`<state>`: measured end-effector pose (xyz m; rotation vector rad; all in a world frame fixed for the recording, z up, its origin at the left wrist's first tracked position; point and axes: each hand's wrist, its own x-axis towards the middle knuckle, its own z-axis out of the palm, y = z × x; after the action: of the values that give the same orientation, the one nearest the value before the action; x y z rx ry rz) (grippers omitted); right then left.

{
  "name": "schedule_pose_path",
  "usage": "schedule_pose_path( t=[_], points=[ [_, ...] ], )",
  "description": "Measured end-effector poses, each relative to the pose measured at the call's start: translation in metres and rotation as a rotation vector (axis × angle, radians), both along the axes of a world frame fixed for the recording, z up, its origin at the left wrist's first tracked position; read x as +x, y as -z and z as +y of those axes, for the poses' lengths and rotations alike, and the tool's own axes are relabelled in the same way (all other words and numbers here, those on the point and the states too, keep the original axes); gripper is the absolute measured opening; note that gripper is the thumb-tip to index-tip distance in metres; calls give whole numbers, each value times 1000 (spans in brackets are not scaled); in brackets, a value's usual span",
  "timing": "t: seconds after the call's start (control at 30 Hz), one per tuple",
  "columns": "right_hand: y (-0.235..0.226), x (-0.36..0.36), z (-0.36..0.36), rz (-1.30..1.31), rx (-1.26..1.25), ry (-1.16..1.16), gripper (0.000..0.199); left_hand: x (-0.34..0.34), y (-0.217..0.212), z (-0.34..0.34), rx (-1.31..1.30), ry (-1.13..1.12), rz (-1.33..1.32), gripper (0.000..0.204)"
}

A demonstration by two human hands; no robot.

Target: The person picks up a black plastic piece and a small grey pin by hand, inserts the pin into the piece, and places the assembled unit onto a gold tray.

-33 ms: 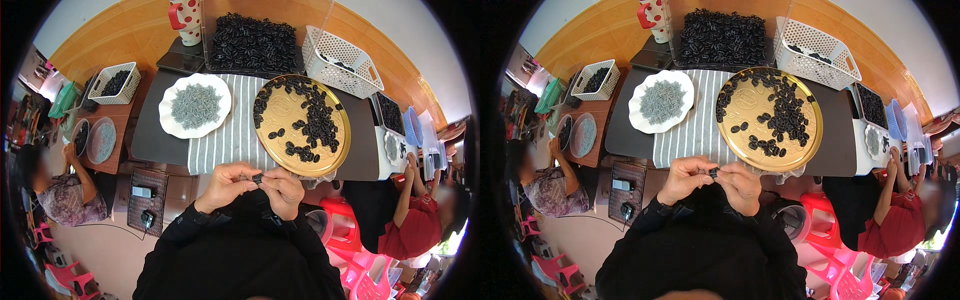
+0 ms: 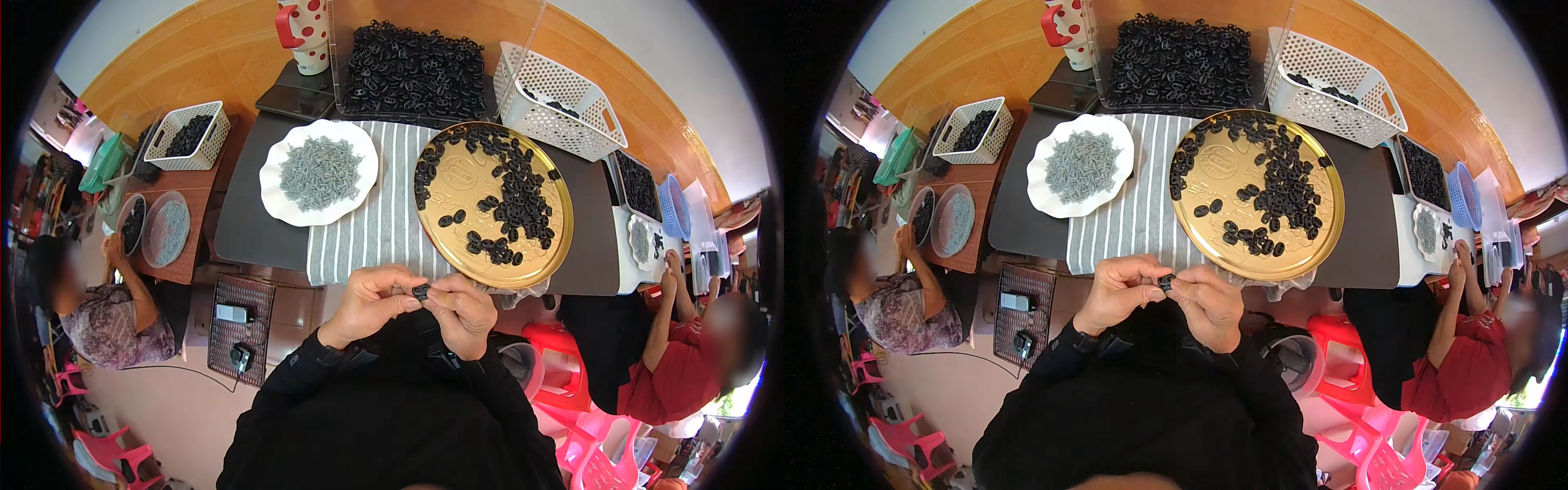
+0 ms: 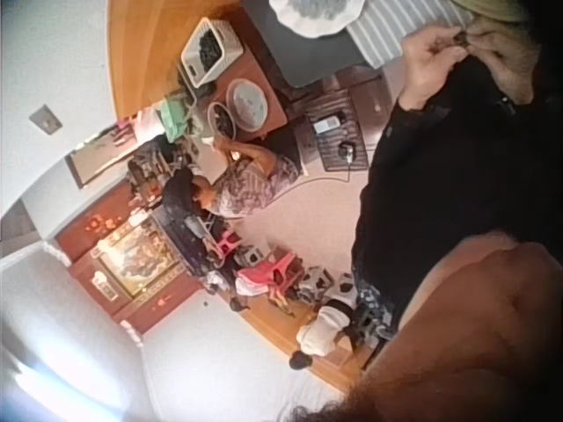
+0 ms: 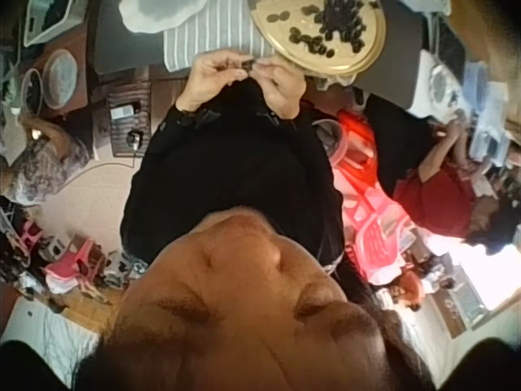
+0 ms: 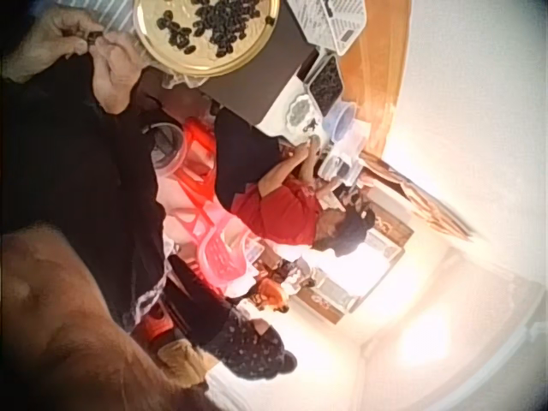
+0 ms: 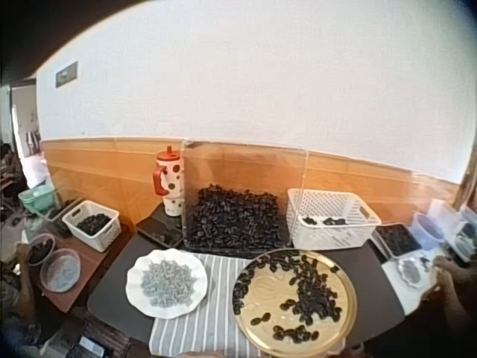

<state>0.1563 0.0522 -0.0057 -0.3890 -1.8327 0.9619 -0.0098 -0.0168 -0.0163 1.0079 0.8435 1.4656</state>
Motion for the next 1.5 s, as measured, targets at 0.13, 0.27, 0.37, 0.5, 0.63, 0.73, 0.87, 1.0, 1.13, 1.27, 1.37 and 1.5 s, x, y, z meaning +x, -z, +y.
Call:
schedule_pose_path(
  t=[0.13,0.27,0.37,0.5,0.63,0.73,0.87,1.0,1.13,1.27,1.37,1.5],
  points=[
    [4,1,-2,-13,-4,8,22,1,-3,-1,3,-2,3,28],
    [7,1,-3,25,6,-1,23,2,-1,-2,6,13,-14,29],
    [8,1,-4,35,-2,-5,22,1,2,-3,12,26,-8,30],
    [9,0,-5,15,7,7,22,2,3,-4,11,21,-13,29],
    [10,0,-5,17,35,31,22,2,4,-2,39,16,8,28],
    [9,0,-5,28,22,31,21,2,2,-2,28,20,36,27],
    [1,-5,-5,20,-6,41,19,1,-1,-2,-4,-11,-8,29],
    [2,-4,-6,15,-118,93,21,2,-3,2,53,-25,-14,31],
    [-9,1,-2,-36,-124,85,26,-1,-6,2,23,-8,43,28],
    [-21,7,7,-207,170,30,29,-1,-6,2,-9,-10,-5,24],
    [-30,14,13,-273,305,-19,27,1,-7,2,-42,35,-57,29],
    [-53,28,35,-445,231,-142,13,1,-13,1,-98,145,-193,40]
  ],
)
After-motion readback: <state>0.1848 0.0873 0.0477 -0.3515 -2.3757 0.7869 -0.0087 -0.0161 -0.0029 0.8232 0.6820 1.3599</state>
